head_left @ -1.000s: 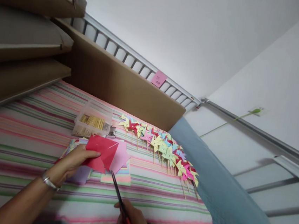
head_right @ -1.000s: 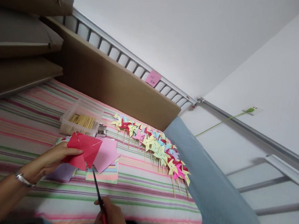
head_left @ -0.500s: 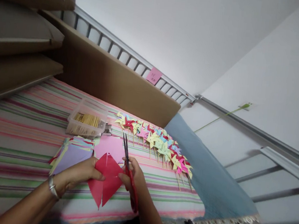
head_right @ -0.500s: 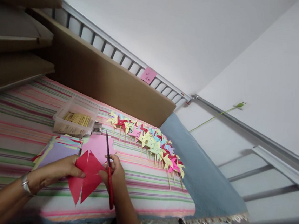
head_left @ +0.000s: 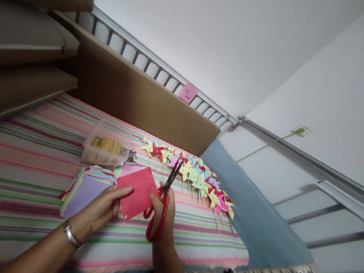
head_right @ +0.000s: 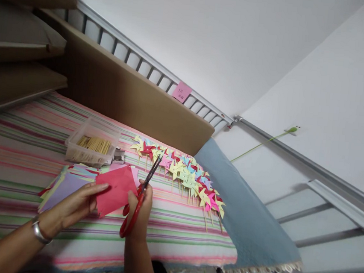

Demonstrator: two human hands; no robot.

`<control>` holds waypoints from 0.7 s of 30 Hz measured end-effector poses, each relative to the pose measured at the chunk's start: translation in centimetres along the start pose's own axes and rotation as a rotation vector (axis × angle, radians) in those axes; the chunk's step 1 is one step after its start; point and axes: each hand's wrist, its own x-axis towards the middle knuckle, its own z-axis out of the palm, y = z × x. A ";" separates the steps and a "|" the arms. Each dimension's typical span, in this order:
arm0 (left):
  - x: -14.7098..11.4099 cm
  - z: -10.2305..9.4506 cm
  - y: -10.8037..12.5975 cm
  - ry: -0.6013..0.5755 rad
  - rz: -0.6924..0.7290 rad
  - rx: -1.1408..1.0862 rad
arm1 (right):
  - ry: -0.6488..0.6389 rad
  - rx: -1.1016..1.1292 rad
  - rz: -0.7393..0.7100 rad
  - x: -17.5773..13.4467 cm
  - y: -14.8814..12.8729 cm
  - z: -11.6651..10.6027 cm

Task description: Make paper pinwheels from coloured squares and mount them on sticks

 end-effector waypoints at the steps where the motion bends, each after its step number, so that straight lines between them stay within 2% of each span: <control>1: 0.0 0.1 -0.2 0.012 0.009 0.022 | 0.008 -0.009 -0.009 -0.1 0.1 0.3; 5: 0.1 -0.2 -0.3 0.113 0.064 0.100 | -0.011 -0.139 -0.041 -0.4 0.7 0.9; 9: 0.5 -1.7 1.0 0.175 0.096 0.173 | -0.188 -0.169 0.068 -0.9 2.4 -0.1; 13: 0.6 -3.2 2.6 0.225 0.091 0.279 | -0.336 -0.246 0.159 -2.5 3.8 -2.4; 16: 0.4 -3.8 3.1 0.239 0.083 0.337 | -0.451 -0.307 0.247 -4.5 3.1 -4.2; 19: 0.2 -3.9 3.1 0.211 0.069 0.359 | -0.580 -0.337 0.274 -6.0 1.6 -5.3; 21: 0.1 -3.9 3.0 0.176 0.054 0.371 | -0.601 -0.395 0.270 -6.5 0.9 -5.7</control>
